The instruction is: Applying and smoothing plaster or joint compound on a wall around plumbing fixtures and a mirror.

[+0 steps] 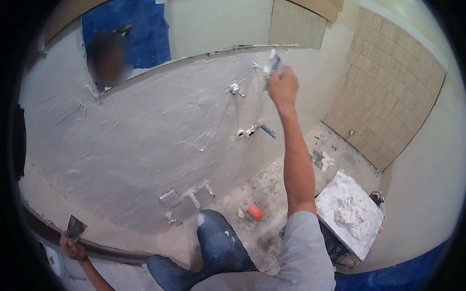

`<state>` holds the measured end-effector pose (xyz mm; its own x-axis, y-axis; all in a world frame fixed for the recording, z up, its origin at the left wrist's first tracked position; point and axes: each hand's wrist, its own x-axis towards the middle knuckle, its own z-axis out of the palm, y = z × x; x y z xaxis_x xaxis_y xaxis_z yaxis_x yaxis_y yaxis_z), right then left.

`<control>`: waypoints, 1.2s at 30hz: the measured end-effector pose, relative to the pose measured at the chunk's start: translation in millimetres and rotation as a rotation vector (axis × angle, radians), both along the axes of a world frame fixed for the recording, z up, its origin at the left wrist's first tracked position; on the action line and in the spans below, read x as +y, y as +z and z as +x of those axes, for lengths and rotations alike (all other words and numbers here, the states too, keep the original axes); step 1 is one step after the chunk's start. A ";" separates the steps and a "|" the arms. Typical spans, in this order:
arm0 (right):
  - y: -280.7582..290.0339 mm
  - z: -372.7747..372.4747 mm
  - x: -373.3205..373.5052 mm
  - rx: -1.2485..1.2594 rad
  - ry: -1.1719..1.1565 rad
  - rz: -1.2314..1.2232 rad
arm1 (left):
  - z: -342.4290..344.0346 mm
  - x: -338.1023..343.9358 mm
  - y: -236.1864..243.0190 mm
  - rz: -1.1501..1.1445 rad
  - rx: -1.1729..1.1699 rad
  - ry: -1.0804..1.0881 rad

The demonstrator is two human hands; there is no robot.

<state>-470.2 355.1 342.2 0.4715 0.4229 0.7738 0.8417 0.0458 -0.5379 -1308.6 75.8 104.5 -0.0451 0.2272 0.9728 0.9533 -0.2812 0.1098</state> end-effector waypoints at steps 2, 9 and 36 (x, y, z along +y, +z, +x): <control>1.2 35.3 -6.3 0.066 -0.081 -0.029 | 1.9 1.8 2.1 -0.003 0.068 0.045; 2.5 110.9 55.3 -0.080 -0.239 -0.032 | -9.3 -0.8 -3.6 0.020 0.077 0.015; -19.3 135.0 61.0 -0.085 -0.268 -0.052 | -4.8 2.3 0.9 0.017 0.021 0.072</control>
